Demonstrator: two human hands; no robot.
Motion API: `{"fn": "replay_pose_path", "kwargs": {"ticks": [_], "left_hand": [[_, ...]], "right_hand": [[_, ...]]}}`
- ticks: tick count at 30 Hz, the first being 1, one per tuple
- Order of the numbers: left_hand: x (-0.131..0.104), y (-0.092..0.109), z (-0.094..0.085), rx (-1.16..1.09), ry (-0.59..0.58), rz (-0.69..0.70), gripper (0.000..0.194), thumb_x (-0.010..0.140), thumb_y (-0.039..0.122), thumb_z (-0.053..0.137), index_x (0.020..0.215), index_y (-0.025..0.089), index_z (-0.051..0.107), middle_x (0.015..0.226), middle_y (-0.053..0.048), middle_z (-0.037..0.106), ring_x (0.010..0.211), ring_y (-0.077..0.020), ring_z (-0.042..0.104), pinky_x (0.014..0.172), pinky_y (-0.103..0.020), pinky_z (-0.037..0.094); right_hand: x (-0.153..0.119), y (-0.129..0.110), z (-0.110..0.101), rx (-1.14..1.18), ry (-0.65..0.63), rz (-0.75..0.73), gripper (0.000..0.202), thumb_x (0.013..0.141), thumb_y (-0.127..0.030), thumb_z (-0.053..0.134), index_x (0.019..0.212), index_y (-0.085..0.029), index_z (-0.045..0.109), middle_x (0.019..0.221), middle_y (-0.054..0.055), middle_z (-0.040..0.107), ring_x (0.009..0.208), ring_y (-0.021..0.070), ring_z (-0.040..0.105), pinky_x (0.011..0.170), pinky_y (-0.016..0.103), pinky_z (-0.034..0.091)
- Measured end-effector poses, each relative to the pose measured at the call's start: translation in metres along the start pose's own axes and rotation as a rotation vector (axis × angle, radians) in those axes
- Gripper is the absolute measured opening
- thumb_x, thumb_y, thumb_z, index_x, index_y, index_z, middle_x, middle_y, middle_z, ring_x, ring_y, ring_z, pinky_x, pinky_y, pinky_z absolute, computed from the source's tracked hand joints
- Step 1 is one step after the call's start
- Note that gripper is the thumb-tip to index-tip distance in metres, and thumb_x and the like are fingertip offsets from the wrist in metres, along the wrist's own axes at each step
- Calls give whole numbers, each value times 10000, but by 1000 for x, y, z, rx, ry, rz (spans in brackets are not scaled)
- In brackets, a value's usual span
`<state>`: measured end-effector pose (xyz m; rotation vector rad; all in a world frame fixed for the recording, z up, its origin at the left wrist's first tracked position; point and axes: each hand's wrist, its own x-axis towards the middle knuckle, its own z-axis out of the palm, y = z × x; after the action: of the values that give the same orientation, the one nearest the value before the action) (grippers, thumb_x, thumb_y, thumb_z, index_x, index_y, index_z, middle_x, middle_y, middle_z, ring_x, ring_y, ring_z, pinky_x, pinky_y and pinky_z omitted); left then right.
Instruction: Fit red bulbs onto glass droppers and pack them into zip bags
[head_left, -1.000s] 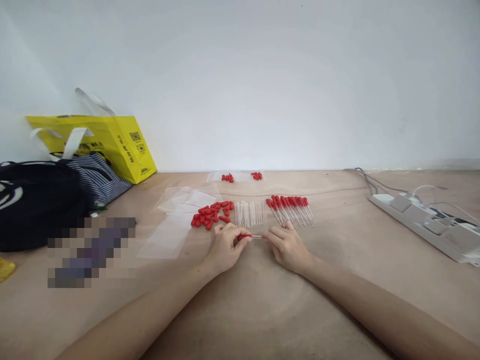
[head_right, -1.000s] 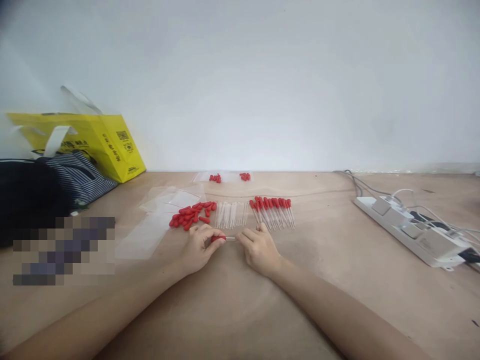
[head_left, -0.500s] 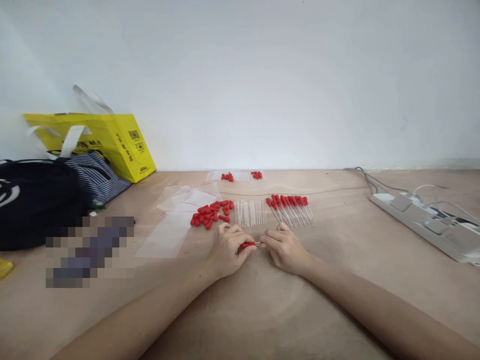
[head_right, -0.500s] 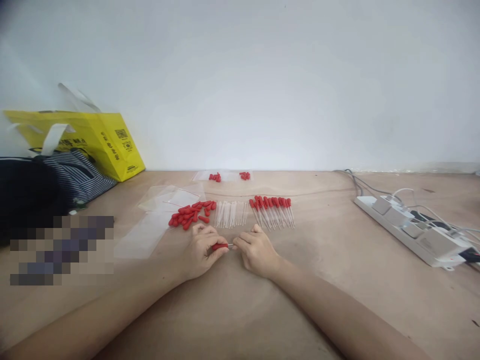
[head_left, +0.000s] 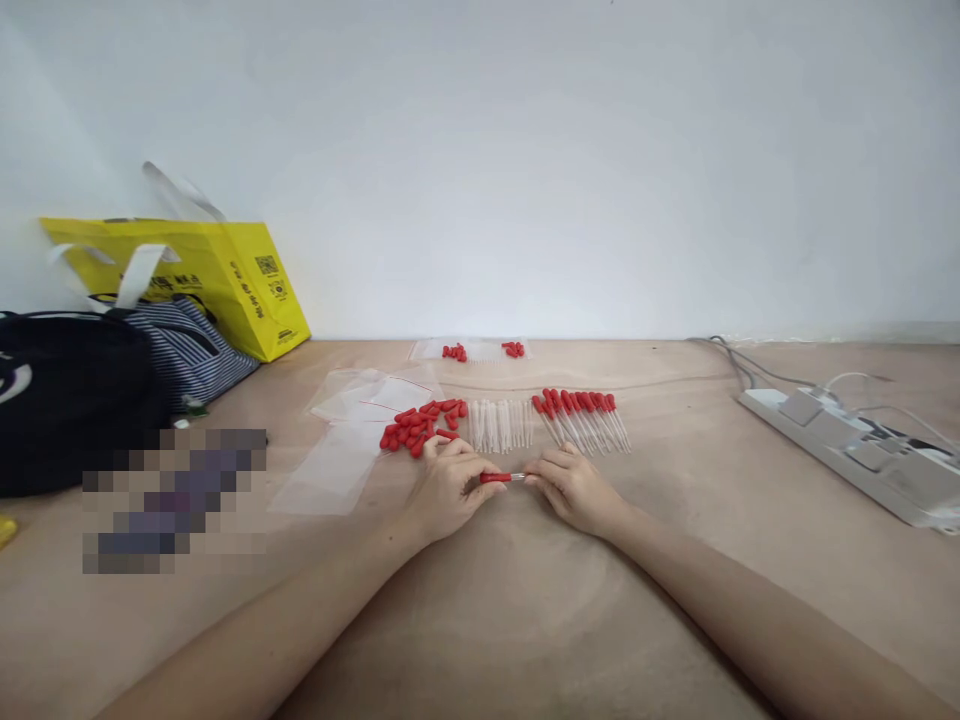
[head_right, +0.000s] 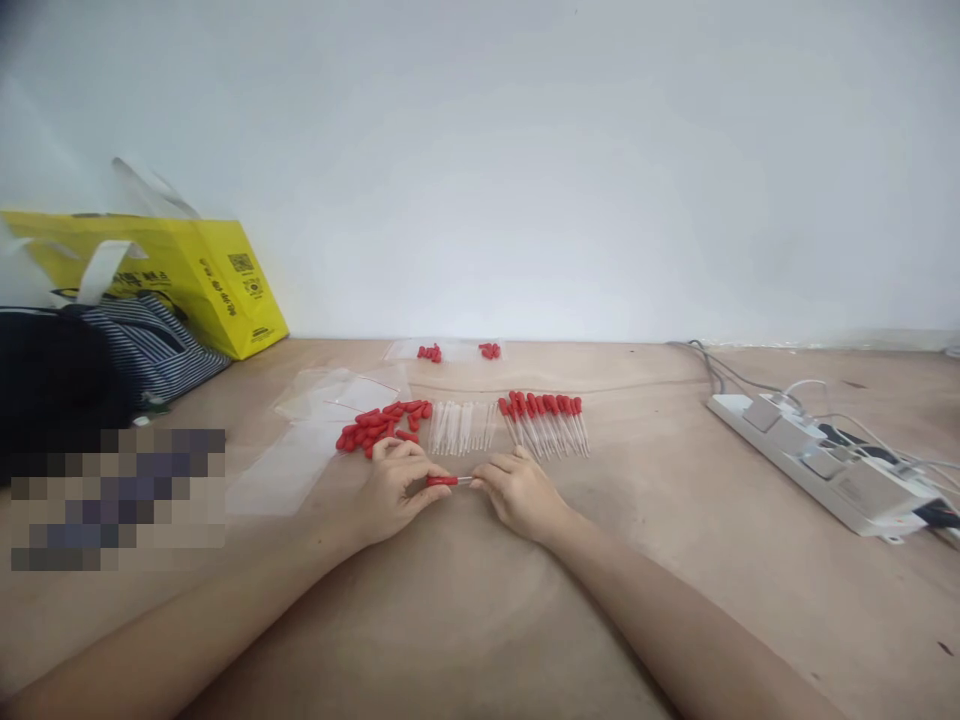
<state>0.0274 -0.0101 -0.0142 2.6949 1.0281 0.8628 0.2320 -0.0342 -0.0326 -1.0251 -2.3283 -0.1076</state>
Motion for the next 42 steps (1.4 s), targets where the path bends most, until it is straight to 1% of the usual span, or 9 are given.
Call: {"fn": "replay_pose_path", "kwargs": {"ticks": [11, 18, 23, 26, 30, 32, 35, 38, 42], "left_hand": [[-2, 1, 1, 99, 40, 37, 244, 812, 333, 477, 628, 197, 564, 600, 26, 604, 718, -146, 514, 814, -366, 209], [0, -2, -2, -22, 21, 84, 231, 826, 306, 457, 664, 203, 586, 616, 21, 609, 715, -146, 518, 793, -348, 222], [1, -4, -2, -38, -28, 6, 218, 830, 371, 449, 781, 234, 610, 688, 17, 633, 734, -152, 516, 799, -349, 220], [1, -6, -1, 28, 0, -26, 231, 785, 438, 500, 865, 247, 602, 796, 3, 644, 807, -176, 510, 821, -364, 213], [2, -17, -3, 180, 159, -165, 336, 717, 458, 567, 985, 256, 557, 955, -31, 605, 931, -229, 472, 817, -386, 232], [4, -26, -6, 270, 218, -249, 257, 727, 395, 568, 945, 260, 568, 951, -33, 594, 944, -237, 461, 799, -390, 245], [7, -40, -9, 401, 268, -334, 167, 716, 325, 580, 866, 253, 593, 965, -49, 575, 941, -252, 446, 780, -408, 245], [7, -49, -11, 476, 274, -360, 173, 706, 322, 586, 860, 245, 598, 983, -66, 559, 949, -264, 431, 779, -424, 240], [6, -53, -11, 479, 256, -336, 172, 710, 368, 581, 834, 254, 612, 985, -69, 545, 958, -265, 418, 792, -437, 232]], "right_hand": [[0, -3, -1, -59, 58, -39, 277, 871, -197, 329, 789, -153, 589, 650, 34, 540, 584, 115, 425, 602, 258, 274], [0, 0, -3, -33, 45, -51, 285, 869, -156, 306, 817, -151, 586, 649, 25, 544, 598, 113, 443, 606, 261, 282], [0, -2, -9, -31, -1, -14, 234, 864, -232, 368, 855, -173, 595, 730, 42, 569, 689, 136, 472, 644, 279, 308], [0, 1, -11, -54, 5, 28, 206, 840, -236, 411, 855, -187, 610, 758, 52, 568, 717, 153, 474, 653, 290, 326], [0, 25, -9, -46, 161, 296, 228, 822, -235, 407, 821, -175, 626, 726, 64, 572, 694, 163, 498, 628, 286, 360], [2, 41, -8, -95, 249, 539, 240, 807, -262, 413, 809, -162, 631, 723, 76, 586, 706, 180, 517, 641, 298, 374], [5, 59, -7, -137, 253, 815, 249, 789, -285, 418, 864, -159, 619, 815, 87, 619, 763, 202, 546, 665, 311, 379], [9, 64, -6, -129, 220, 929, 242, 772, -290, 433, 906, -169, 595, 850, 78, 635, 797, 210, 560, 680, 317, 373], [15, 62, -3, -140, 212, 970, 208, 756, -289, 449, 872, -175, 578, 789, 67, 643, 789, 219, 568, 726, 356, 346]]}}
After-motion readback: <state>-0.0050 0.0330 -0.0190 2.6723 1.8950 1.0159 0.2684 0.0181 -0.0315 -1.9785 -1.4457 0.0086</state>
